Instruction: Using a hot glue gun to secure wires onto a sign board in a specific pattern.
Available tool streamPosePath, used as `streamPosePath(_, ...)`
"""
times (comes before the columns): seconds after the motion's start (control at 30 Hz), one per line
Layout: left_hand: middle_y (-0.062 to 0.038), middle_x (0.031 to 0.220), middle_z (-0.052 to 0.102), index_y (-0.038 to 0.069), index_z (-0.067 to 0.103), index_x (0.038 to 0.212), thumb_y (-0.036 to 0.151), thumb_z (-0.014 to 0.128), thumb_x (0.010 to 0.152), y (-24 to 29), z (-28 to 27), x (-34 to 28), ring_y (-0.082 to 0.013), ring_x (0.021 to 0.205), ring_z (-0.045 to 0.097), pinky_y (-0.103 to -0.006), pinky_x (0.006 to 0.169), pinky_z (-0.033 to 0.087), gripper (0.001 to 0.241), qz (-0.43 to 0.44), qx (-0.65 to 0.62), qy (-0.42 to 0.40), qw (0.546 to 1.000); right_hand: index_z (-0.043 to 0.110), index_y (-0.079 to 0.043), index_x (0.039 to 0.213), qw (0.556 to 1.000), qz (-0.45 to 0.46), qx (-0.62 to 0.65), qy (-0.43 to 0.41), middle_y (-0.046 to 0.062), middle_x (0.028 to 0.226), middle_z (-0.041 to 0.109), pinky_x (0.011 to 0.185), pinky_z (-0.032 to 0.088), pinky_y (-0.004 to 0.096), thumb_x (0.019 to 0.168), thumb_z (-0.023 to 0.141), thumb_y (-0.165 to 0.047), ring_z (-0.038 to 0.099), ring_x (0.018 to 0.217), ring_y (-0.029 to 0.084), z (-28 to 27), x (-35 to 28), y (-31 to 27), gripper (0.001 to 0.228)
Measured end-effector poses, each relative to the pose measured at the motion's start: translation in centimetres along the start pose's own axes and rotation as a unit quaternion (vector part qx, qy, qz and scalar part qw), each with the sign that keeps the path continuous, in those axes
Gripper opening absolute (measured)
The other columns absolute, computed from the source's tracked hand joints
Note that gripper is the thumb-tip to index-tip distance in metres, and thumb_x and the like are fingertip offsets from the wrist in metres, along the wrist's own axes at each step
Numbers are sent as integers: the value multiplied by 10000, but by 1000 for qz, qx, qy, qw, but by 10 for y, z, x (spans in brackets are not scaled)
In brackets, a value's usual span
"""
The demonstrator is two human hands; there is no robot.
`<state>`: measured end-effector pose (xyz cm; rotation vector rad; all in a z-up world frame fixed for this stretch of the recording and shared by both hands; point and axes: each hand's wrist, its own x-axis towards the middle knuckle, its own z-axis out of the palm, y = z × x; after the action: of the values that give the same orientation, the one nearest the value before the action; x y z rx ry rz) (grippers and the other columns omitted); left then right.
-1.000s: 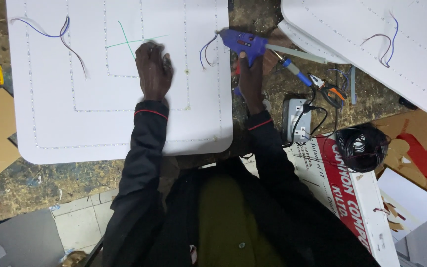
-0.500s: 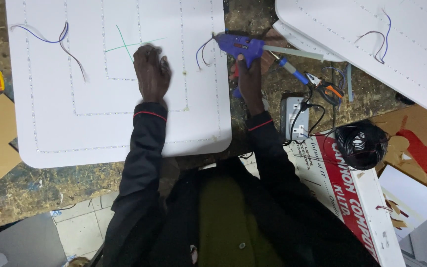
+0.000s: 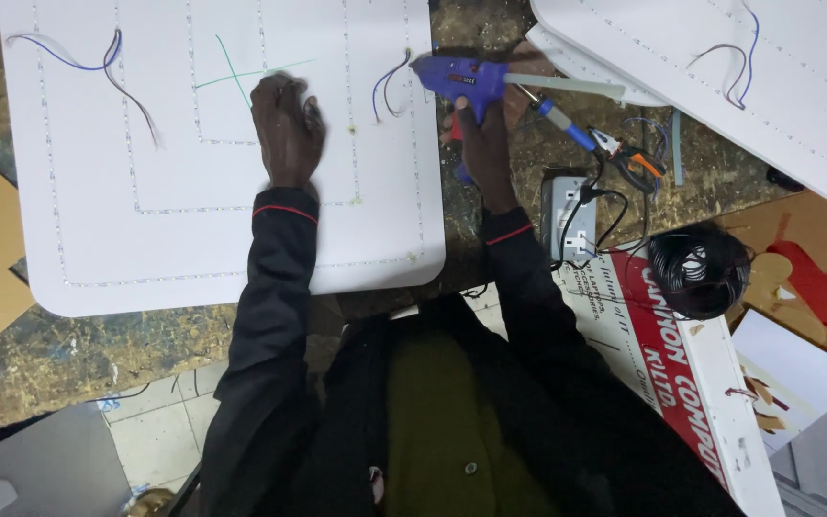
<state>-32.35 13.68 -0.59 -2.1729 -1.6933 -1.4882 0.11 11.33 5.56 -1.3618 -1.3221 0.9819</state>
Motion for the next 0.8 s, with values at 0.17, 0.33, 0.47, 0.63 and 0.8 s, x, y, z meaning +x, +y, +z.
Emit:
streamPosePath(0.17, -211, 1272, 602, -64, 747, 1210, 155, 608, 1111, 1, -1, 0, -425, 1193, 595, -537, 1054, 516, 277, 13, -15, 2, 1000, 440, -188, 1666, 995, 33, -79, -56, 126, 1422, 731, 761, 708, 343, 1124, 547, -618, 770, 1086, 226, -26, -41, -51, 700)
streamPosePath(0.33, -184, 1250, 627, -20, 734, 1173, 17, 646, 1025, 6, -3, 5, -388, 1192, 606, -480, 1041, 531, 177, -5, -12, 4, 1000, 519, -159, 1533, 997, 40, -49, -45, 53, 1148, 754, 691, 595, 300, 1142, 537, -580, 823, 893, 178, -40, -72, -61, 575)
streamPosePath(0.47, -156, 1222, 608, -11, 724, 1205, -5, 615, 1048, 5, -5, 3, -355, 1132, 611, -442, 1013, 541, 191, -1, -27, 18, 999, 587, -94, 1407, 996, 61, -52, -45, 95, 1009, 833, 780, 684, 365, 1116, 548, -583, 850, 824, 219, -44, -92, -52, 571)
streamPosePath(0.63, -148, 1192, 656, 17, 652, 1188, 56, 579, 1118, 15, -17, 5, -356, 1097, 648, -459, 985, 520, 108, -3, -122, 67, 990, 601, -121, 1342, 991, 78, -97, -56, 28, 967, 826, 801, 628, 379, 1111, 488, -630, 827, 778, 190, -38, -102, -43, 571)
streamPosePath(0.8, -194, 1184, 661, -29, 699, 1196, 25, 554, 1082, 3, -16, -5, -391, 1120, 668, -486, 1002, 530, 192, 33, -74, 67, 994, 590, -127, 1380, 992, 45, -120, -15, 41, 954, 798, 776, 621, 373, 1120, 494, -628, 794, 773, 188, -36, -116, -45, 573)
